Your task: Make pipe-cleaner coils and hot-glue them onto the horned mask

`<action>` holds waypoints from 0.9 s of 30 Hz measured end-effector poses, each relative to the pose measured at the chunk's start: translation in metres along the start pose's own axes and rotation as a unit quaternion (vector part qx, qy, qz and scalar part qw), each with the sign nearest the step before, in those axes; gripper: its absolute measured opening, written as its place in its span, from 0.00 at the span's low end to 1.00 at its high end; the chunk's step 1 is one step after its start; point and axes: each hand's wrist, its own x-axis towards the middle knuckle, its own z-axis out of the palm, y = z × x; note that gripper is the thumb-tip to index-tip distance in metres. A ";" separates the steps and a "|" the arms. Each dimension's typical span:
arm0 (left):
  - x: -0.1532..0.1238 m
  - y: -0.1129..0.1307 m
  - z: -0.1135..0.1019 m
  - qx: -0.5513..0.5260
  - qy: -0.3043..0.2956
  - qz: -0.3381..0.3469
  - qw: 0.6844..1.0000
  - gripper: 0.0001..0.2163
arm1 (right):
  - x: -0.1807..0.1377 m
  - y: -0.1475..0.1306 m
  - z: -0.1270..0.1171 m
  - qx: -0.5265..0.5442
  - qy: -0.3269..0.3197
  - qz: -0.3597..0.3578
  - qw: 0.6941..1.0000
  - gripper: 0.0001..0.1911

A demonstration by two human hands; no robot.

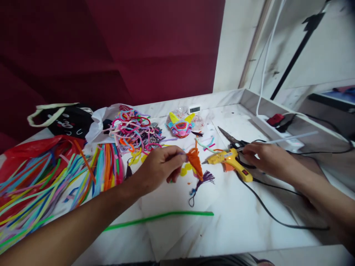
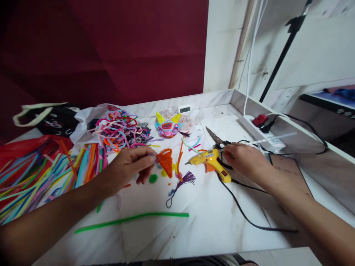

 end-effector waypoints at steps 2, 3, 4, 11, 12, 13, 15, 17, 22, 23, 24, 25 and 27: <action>0.008 -0.002 -0.002 -0.033 0.021 0.001 0.999 0.11 | 0.005 0.017 0.007 -0.026 -0.008 0.017 0.999 0.07; 0.012 -0.002 -0.002 -0.049 0.030 0.002 0.998 0.11 | 0.007 0.021 0.009 -0.030 -0.007 0.020 0.999 0.06; 0.015 -0.003 -0.002 -0.061 0.037 0.000 0.997 0.11 | 0.008 0.024 0.012 -0.029 -0.001 0.021 0.999 0.05; 0.028 -0.013 -0.006 -0.111 0.079 -0.018 0.991 0.11 | 0.013 0.024 0.018 -0.026 0.042 0.001 0.999 0.10; 0.029 -0.016 -0.008 -0.112 0.086 -0.022 0.990 0.10 | 0.013 0.025 0.017 -0.027 0.045 -0.009 0.999 0.11; 0.029 -0.019 -0.010 -0.113 0.092 -0.028 0.989 0.10 | 0.014 0.026 0.017 -0.028 0.045 -0.021 0.998 0.11; 0.027 -0.025 -0.014 -0.116 0.106 -0.043 0.987 0.09 | 0.018 0.029 0.017 -0.035 0.031 -0.037 0.998 0.12; 0.025 -0.032 -0.018 -0.117 0.122 -0.057 0.984 0.08 | 0.024 0.034 0.020 -0.042 -0.015 -0.010 0.999 0.12; 0.017 -0.052 -0.033 -0.082 0.150 -0.076 0.982 0.08 | 0.040 0.042 0.025 -0.050 -0.085 0.045 0.994 0.22; 0.016 -0.056 -0.036 -0.061 0.155 -0.080 0.983 0.09 | 0.041 0.043 0.026 -0.046 -0.087 0.051 0.994 0.23; 0.015 -0.060 -0.040 -0.038 0.158 -0.086 0.983 0.09 | 0.041 0.044 0.025 -0.039 -0.090 0.062 0.993 0.24; 0.014 -0.065 -0.043 -0.015 0.161 -0.093 0.982 0.09 | 0.040 0.046 0.025 -0.029 -0.092 0.071 0.993 0.25; 0.011 -0.073 -0.051 0.022 0.163 -0.108 0.980 0.08 | 0.040 0.054 0.026 -0.006 -0.090 0.079 0.993 0.26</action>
